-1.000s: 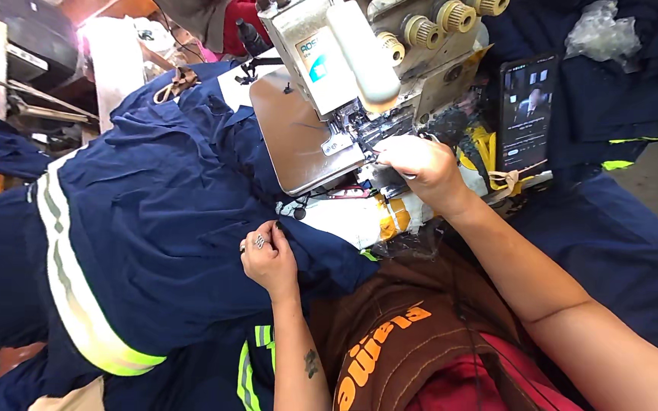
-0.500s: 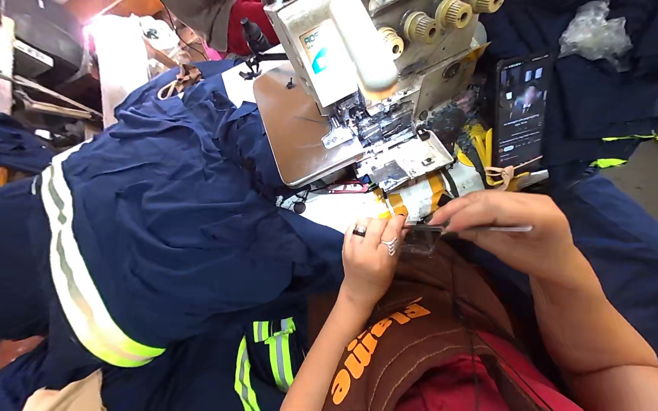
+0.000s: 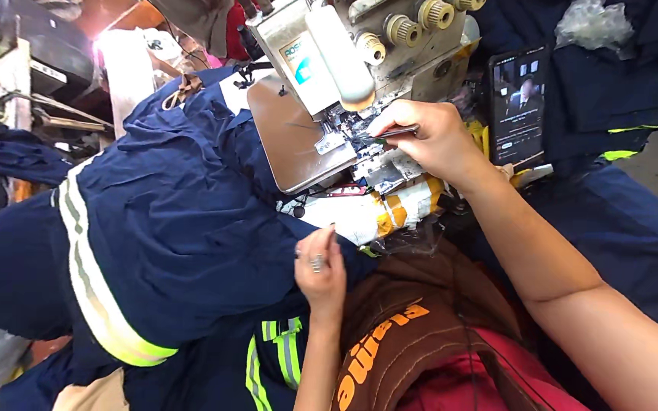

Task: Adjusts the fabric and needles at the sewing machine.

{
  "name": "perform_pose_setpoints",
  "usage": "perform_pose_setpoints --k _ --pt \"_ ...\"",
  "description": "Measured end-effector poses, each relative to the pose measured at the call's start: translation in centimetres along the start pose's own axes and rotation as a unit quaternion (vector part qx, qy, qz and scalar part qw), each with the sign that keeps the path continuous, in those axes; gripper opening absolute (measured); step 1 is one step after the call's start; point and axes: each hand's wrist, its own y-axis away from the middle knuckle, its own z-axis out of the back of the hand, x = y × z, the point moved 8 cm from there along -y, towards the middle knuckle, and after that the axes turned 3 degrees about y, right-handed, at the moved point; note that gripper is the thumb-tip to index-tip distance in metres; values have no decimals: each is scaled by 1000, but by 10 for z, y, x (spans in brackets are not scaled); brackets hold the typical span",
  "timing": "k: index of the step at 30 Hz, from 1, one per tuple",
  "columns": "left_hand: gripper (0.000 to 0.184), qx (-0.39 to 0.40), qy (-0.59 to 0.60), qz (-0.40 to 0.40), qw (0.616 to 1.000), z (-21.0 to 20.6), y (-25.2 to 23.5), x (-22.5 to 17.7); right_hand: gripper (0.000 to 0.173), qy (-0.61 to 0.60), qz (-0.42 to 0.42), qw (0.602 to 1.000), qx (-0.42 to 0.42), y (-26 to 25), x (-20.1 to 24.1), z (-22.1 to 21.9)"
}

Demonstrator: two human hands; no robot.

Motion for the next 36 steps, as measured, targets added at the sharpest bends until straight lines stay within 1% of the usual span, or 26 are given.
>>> perform_pose_setpoints --k 2,4,6,8,13,16,19,22,24,27,30,36 --pt "20 -43 1 49 998 20 0 29 15 16 11 1000 5 -3 -1 -5" --pt "22 -72 24 99 992 30 3 54 17 59 23 998 13 -4 -1 -8" --pt "23 -91 53 141 984 33 8 69 16 86 31 996 17 -4 -1 -9" --pt "22 -91 59 157 982 31 11 76 16 103 33 994 18 -4 -1 -9" --pt "21 -88 0 135 987 25 9 80 18 143 42 988 29 -4 -3 -16" --pt "21 -86 -9 130 988 25 8 79 19 129 39 990 27 -2 -8 -19" --pt "20 -86 -9 124 988 25 9 79 17 41 32 999 -15 1 -10 -13" --pt "21 -85 -5 121 989 25 9 81 12 -70 12 995 -72 11 -3 3" --pt "21 -87 -8 119 989 25 9 81 11 -93 1 991 -95 21 0 9" --pt "20 -85 -19 119 989 23 9 81 11 -70 -43 993 -81 32 -5 4" --pt "20 -88 -20 114 989 22 8 81 12 -10 -85 994 -65 33 -15 -7" --pt "20 -93 -15 108 990 23 9 81 15 89 -115 988 -45 26 -21 -23"
